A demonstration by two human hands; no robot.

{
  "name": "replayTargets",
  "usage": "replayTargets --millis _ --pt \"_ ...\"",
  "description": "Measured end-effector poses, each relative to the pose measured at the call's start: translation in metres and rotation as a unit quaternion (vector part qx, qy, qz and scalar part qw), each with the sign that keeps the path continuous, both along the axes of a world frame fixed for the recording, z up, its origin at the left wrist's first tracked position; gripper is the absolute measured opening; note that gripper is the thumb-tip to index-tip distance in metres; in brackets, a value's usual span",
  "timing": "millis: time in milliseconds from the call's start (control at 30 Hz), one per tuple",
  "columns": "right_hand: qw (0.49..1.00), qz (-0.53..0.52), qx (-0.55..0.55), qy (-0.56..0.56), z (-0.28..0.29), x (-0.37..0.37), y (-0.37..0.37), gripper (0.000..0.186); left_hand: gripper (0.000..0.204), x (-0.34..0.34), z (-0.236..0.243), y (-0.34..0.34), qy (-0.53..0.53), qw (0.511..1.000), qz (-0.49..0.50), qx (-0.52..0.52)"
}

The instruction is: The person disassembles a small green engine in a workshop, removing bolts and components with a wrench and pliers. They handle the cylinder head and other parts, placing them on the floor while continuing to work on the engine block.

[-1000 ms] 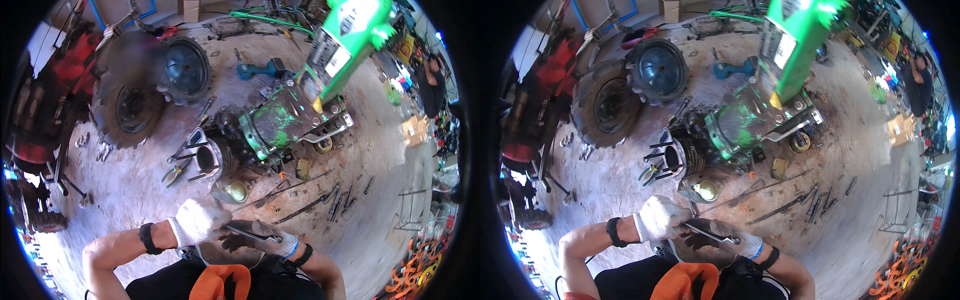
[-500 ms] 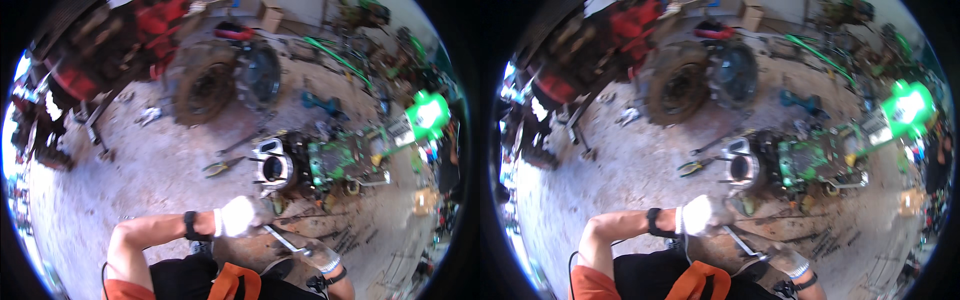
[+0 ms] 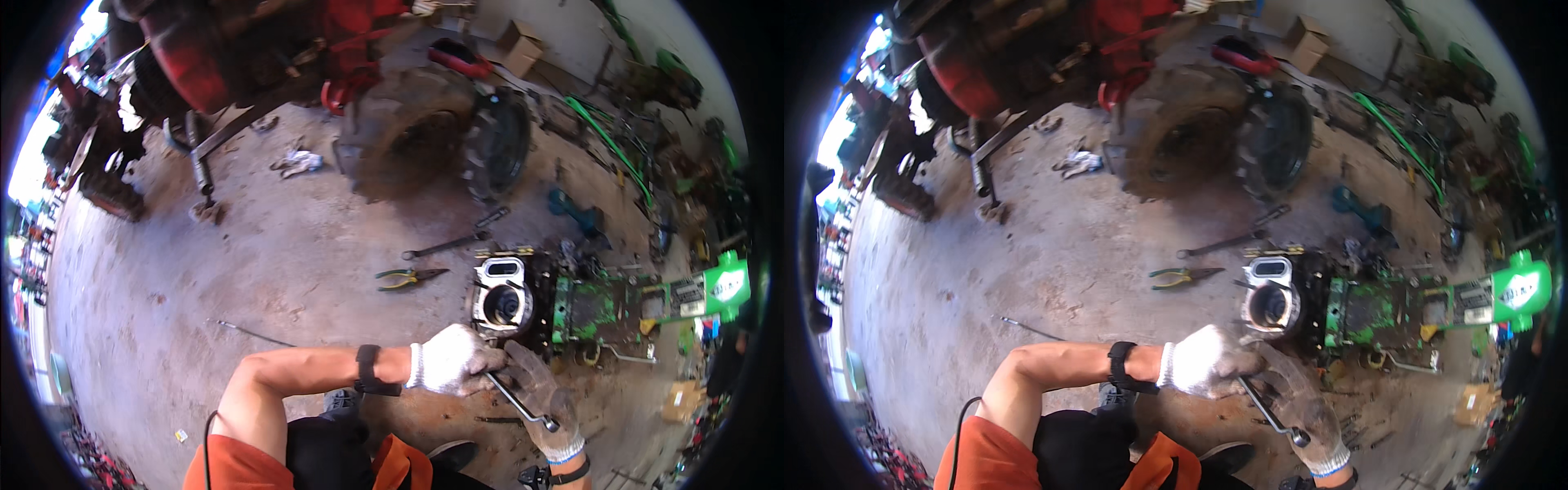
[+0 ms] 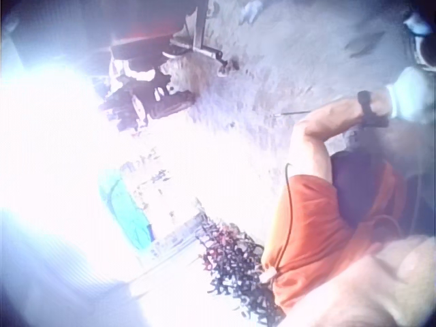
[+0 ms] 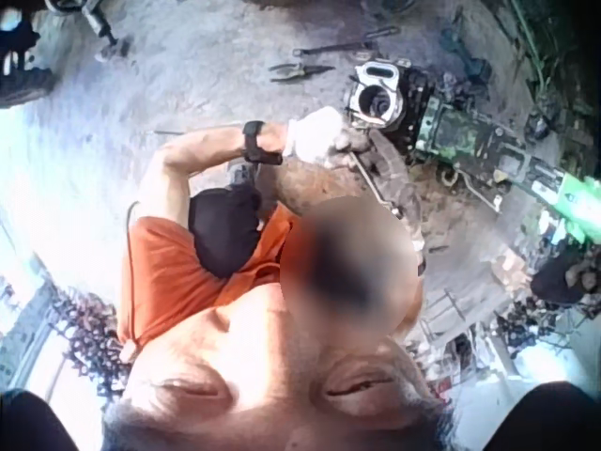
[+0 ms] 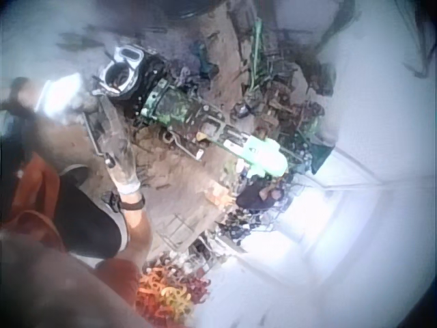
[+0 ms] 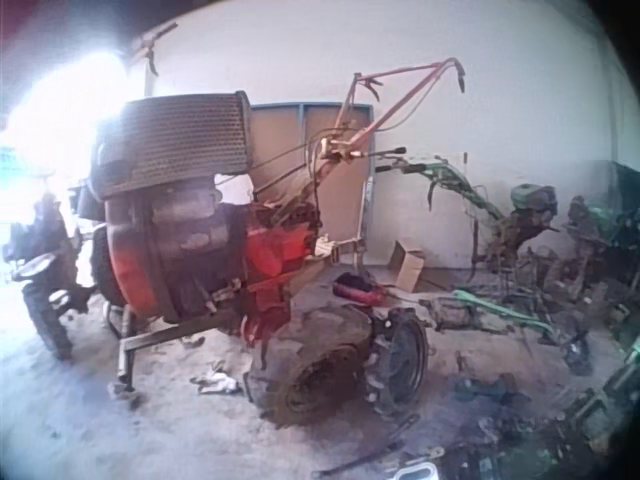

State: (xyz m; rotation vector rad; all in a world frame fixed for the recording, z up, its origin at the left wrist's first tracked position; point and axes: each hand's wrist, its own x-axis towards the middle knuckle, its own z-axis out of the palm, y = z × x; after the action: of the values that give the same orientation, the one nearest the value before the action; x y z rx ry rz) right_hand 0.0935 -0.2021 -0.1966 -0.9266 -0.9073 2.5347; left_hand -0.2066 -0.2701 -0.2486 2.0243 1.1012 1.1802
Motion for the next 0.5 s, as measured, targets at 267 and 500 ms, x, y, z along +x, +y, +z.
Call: replayTargets --millis 267,500 --pt "0.985 0.086 0.143 -0.043 0.027 -0.084 -0.009 0.096 0.026 -0.051 -0.013 -0.025 -0.099 0.992 -0.001 -0.072" --pt "0.979 0.084 0.181 -0.049 0.040 -0.104 0.001 0.118 0.032 -0.044 -0.001 -0.029 -0.133 0.974 0.058 -0.174"
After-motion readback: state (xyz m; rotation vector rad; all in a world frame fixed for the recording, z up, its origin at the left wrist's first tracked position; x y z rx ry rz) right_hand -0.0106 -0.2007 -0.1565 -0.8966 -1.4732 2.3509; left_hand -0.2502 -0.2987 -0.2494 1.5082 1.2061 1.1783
